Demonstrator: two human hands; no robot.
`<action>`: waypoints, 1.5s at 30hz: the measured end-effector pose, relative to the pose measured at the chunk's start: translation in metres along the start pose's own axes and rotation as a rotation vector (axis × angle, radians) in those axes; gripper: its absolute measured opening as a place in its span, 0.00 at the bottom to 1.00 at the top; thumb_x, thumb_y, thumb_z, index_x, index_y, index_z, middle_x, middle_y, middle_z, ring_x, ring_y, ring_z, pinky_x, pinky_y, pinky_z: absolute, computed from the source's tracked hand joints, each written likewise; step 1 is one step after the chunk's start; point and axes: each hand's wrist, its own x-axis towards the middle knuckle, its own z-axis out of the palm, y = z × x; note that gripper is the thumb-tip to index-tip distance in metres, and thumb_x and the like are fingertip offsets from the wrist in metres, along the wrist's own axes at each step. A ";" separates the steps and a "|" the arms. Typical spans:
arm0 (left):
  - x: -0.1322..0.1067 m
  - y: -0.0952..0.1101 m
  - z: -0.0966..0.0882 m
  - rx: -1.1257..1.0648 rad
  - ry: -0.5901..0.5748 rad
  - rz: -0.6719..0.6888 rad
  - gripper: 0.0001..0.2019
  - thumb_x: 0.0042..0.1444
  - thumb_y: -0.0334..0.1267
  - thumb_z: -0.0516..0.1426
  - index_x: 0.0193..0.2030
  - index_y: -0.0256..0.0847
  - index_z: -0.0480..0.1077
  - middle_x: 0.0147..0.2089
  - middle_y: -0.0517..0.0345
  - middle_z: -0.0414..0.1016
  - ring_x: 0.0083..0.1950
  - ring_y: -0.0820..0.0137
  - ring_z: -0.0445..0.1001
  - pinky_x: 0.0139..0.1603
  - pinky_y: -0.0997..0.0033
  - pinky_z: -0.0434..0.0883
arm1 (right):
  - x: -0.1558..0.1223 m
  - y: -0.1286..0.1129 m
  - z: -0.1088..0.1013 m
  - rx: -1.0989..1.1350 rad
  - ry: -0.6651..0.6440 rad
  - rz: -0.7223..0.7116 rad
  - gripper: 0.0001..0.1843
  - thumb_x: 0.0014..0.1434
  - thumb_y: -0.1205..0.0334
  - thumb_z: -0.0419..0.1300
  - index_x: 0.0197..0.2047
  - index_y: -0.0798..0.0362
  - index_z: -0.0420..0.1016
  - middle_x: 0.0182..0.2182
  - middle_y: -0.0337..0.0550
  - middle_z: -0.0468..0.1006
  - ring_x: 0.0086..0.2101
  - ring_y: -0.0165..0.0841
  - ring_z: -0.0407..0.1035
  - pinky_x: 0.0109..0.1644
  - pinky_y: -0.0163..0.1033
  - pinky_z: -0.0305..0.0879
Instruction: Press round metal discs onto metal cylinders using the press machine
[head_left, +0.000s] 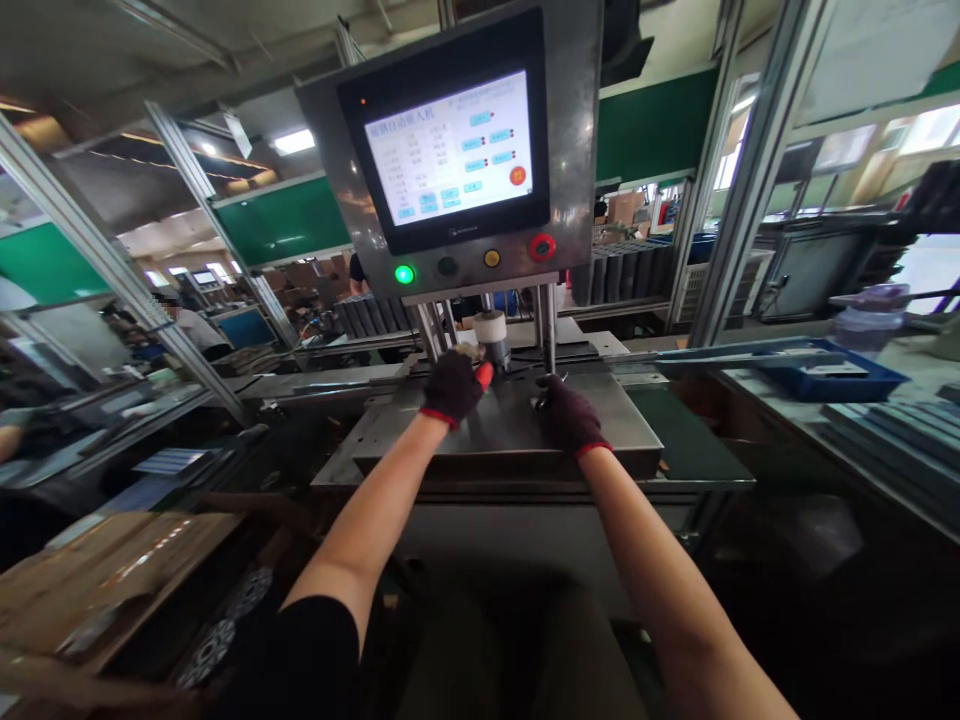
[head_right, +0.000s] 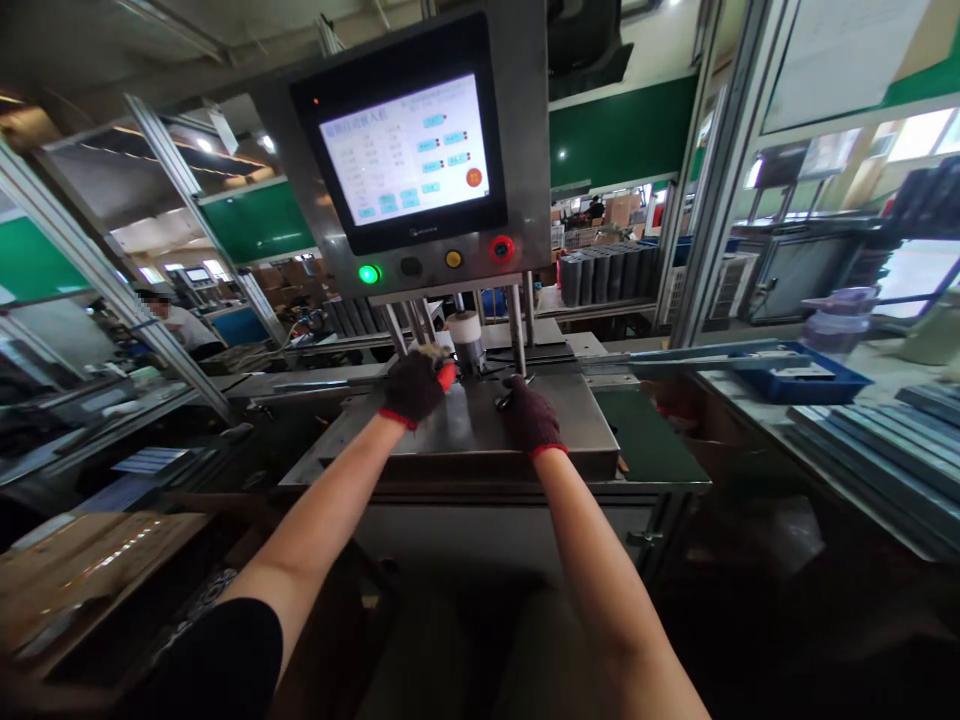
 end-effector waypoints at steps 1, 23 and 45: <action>-0.011 0.002 0.012 -0.023 -0.080 -0.021 0.19 0.74 0.41 0.58 0.66 0.39 0.79 0.68 0.41 0.82 0.73 0.53 0.78 0.78 0.50 0.73 | 0.000 0.000 0.000 -0.007 0.000 0.002 0.27 0.77 0.51 0.59 0.75 0.45 0.72 0.57 0.52 0.88 0.59 0.47 0.82 0.56 0.44 0.73; -0.043 0.010 0.040 -0.283 -0.249 -0.077 0.16 0.71 0.35 0.62 0.62 0.41 0.84 0.67 0.47 0.85 0.71 0.53 0.82 0.78 0.56 0.75 | -0.005 0.000 0.004 -0.162 -0.006 -0.037 0.32 0.75 0.50 0.61 0.78 0.43 0.70 0.59 0.57 0.86 0.58 0.51 0.82 0.56 0.47 0.74; -0.048 0.007 0.046 -0.313 -0.210 -0.023 0.16 0.71 0.36 0.66 0.63 0.38 0.85 0.61 0.43 0.87 0.66 0.52 0.85 0.74 0.52 0.78 | 0.000 0.010 0.010 -0.183 0.016 -0.033 0.31 0.74 0.49 0.63 0.77 0.41 0.72 0.57 0.52 0.88 0.55 0.52 0.84 0.53 0.48 0.76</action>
